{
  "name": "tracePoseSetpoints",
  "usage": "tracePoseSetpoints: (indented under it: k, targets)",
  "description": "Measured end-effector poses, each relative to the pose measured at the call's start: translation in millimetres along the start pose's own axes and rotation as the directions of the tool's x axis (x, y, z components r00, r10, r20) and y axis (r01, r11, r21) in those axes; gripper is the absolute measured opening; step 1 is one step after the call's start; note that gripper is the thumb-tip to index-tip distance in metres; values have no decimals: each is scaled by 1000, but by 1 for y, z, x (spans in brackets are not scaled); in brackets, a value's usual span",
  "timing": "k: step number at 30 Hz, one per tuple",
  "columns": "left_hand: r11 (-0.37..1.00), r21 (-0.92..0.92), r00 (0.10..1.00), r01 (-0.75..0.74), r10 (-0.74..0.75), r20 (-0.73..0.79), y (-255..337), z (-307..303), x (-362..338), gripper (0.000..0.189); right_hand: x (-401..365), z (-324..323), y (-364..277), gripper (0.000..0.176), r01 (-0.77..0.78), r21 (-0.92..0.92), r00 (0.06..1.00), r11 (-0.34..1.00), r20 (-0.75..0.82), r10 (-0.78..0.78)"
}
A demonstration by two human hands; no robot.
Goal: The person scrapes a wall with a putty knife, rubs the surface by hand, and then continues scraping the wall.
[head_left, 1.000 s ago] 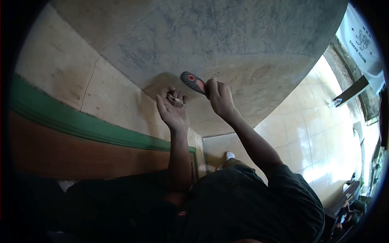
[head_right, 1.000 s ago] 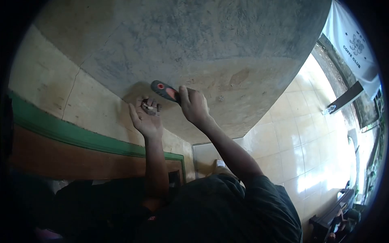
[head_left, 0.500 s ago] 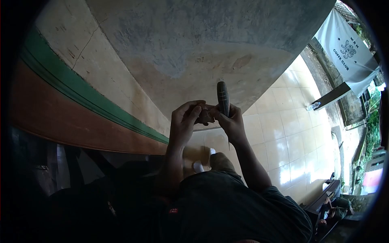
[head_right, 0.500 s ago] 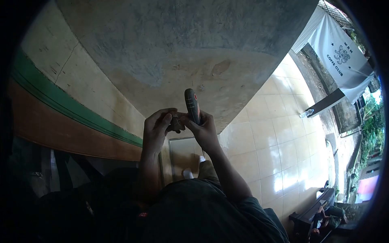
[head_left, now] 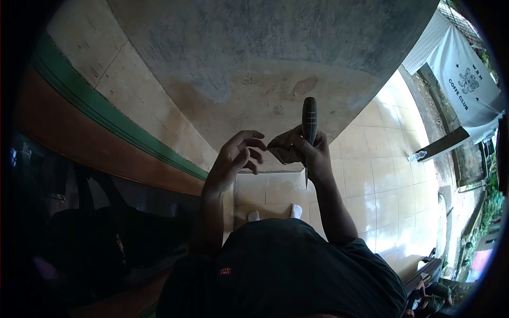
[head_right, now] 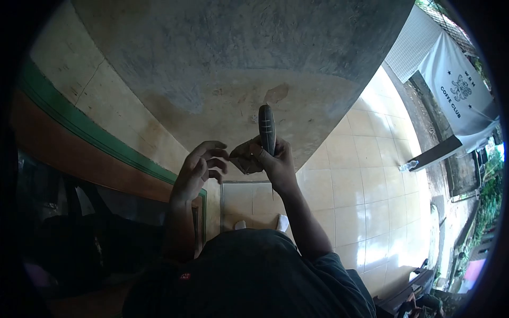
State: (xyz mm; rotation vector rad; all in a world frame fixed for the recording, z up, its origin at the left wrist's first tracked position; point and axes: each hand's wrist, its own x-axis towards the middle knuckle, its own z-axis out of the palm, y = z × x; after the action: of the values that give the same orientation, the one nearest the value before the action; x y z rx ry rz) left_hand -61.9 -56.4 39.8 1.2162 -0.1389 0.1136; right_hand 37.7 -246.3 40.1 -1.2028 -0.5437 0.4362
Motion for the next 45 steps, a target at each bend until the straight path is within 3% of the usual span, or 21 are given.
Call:
tracePoseSetpoints:
  k: [1,2,5,8,10,14,17,19,24,26,28,30,32,33,34,35,36,37,39,43,45]
  targets:
    - [1000,14,998,16,-17,59,-4,10,5,69,1,-3,-3,12,8,-12,1000,1000,0,-8]
    - [998,-67,999,11,-8,35,-7,26,11,67,0,-4,-5,10,13,-23,1000,1000,1,-13]
    - [996,88,999,20,-17,-31,-21,47,27,54,-3,-15,-4,11,-77,84,990,994,128,66]
    - [977,184,982,107,-75,-171,-21,58,34,43,-1,-28,-7,10,-28,-27,998,999,60,29]
    - [959,281,981,25,30,-191,-20,70,34,26,0,-38,-9,9,-21,-113,1000,993,6,22]
    - [911,407,972,61,40,-233,-23,83,36,24,6,-56,-5,10,-117,-46,993,992,-20,117]
    - [900,423,915,109,76,-396,-27,92,37,26,10,-68,8,11,-188,62,982,980,-21,189]
    - [888,374,840,268,-26,-542,-27,93,36,21,11,-76,15,10,-112,32,993,993,-30,113]
    - [824,436,824,363,-65,-563,-42,85,27,12,21,-91,20,13,-243,158,967,957,120,226]
    - [797,476,834,371,-61,-549,-42,88,22,11,26,-87,31,20,-28,57,986,998,166,18]
    - [870,360,839,338,-105,-534,-32,98,22,12,24,-86,25,27,-79,153,966,985,257,37]
    - [863,294,768,411,-154,-622,-35,96,19,14,23,-93,24,26,-418,25,840,908,393,375]
    - [857,229,693,461,-187,-696,-47,94,16,17,19,-91,26,22,-388,-23,875,921,306,376]
    - [646,659,667,384,299,-682,-61,93,18,21,17,-89,27,18,-354,-68,910,933,204,360]
    - [226,906,593,358,694,-408,-71,92,16,25,15,-86,32,18,-343,-72,911,937,218,350]
    - [393,866,678,310,547,-491,-79,95,5,46,12,-83,38,14,-291,-5,930,957,234,284]
    - [477,865,728,156,536,-427,-88,101,5,57,11,-78,37,10,-238,62,946,969,243,216]
    - [556,831,769,5,529,-359,-100,111,8,69,7,-75,30,9,-356,147,911,923,273,309]
    - [817,576,868,0,287,-406,-126,123,7,92,3,-72,22,9,-436,166,875,885,307,374]
    - [820,571,807,35,314,-500,-143,137,5,81,2,-64,29,10,-572,202,805,795,323,497]
    - [964,242,696,109,100,-711,-158,133,3,64,5,-67,29,13,-605,158,773,780,352,528]
